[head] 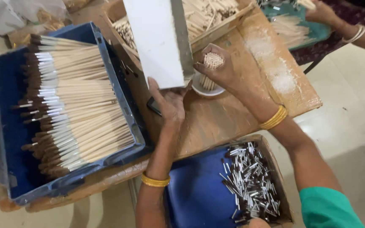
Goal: Sorting wooden sticks and inserting them into metal ferrules, then bundling them.
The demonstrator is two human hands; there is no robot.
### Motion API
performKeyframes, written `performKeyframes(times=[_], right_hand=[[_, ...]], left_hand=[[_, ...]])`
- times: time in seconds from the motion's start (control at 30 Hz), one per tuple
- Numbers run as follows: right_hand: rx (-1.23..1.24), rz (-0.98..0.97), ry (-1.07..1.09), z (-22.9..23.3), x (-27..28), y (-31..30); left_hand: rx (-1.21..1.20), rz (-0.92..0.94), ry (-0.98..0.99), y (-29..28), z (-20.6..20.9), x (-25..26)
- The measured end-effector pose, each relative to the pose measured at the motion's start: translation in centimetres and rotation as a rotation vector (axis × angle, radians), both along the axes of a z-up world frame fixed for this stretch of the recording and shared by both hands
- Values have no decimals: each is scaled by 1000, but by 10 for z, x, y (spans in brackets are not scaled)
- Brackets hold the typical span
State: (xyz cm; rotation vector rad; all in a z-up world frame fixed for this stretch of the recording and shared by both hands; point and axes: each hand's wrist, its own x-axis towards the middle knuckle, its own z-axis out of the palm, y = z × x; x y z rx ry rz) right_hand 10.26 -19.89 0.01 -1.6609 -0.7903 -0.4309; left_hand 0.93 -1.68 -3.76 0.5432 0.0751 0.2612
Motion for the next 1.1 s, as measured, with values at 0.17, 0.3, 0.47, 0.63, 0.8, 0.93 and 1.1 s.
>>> performKeyframes(times=[0.17,0.3,0.47,0.63,0.8,0.93,1.1], right_hand=[[-108,123,121,5,-9,-9],[-83,79,47,5,-13,6],[28,-22,59,18,-10,9],[593,28,495,11,2,-22],[1051,170,627,-17,38,-68],[1188,193,691,-23,51,-109],[1124,103,581,-3,39,-172]], left_hand=[[8,35,19,-3,-13,8],[-24,27,43,-3,-16,7],[20,3,-21,-3,-19,10],[-20,-12,34,-2,-20,12],[-32,-19,17,1,-21,15],[69,49,27,1,-22,15],[530,136,67,14,8,1]])
